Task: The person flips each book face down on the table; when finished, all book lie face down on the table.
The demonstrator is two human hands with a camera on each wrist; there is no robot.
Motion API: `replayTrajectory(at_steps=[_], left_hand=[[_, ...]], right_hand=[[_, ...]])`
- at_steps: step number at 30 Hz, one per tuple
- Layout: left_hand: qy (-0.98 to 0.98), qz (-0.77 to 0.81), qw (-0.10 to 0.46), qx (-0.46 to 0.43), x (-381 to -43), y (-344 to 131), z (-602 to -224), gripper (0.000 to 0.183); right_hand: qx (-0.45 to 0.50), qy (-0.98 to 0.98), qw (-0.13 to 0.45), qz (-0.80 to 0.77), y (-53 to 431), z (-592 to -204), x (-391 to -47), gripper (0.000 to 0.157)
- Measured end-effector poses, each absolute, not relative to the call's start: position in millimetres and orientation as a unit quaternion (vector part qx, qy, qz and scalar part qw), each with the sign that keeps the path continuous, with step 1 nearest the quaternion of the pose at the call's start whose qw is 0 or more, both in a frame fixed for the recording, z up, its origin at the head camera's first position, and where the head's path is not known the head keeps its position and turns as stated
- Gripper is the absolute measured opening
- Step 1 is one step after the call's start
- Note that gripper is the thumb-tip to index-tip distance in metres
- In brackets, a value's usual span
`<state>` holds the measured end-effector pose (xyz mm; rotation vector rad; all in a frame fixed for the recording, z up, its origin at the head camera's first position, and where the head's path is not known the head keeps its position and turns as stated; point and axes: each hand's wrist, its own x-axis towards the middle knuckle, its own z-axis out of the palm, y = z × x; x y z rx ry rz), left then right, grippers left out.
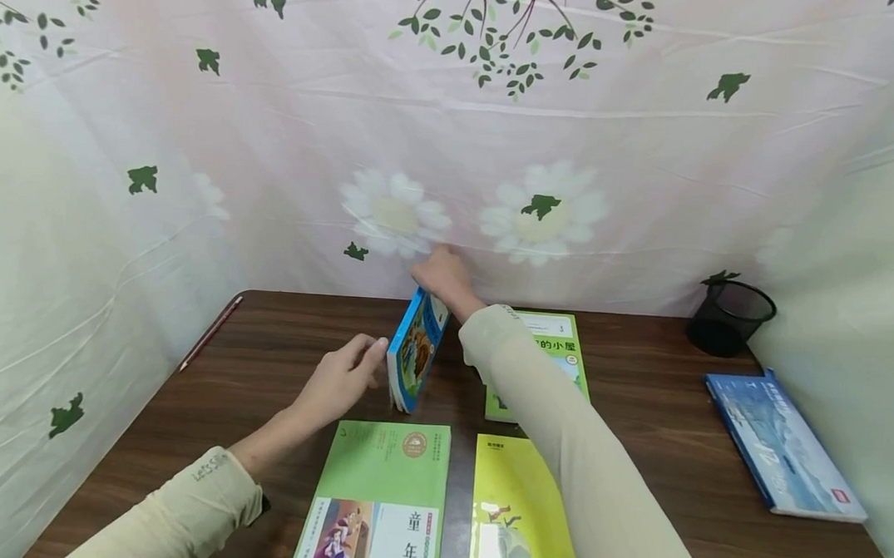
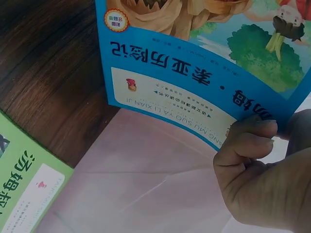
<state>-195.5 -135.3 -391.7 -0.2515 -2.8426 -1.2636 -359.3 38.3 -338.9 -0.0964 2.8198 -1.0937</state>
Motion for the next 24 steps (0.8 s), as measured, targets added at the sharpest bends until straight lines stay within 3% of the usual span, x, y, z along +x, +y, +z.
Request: replayTrajectory(at_steps=[9,21,24], left_hand=[[-0.810,-0.551,-0.191,0.062,-220.9,-164.9,-417.5,0.060],[-0.728,-0.621,-0.268,0.111,-233.3,-164.4,-423.1,0.063],[-0.701,-0.641,-0.290,0.116,-233.0,-167.4,-425.9,0.063]], right_hand=[[-0.043,0.897,0.086,-0.432,47.9,-339.4,-354.1,0.037],[-0.034,0.832,0.084,-0.547,50.9,-328.5,-353.1,0.032],[-0.036,0.826,0.085,-0.556,52.3,-328.5,-352.5,0.022]])
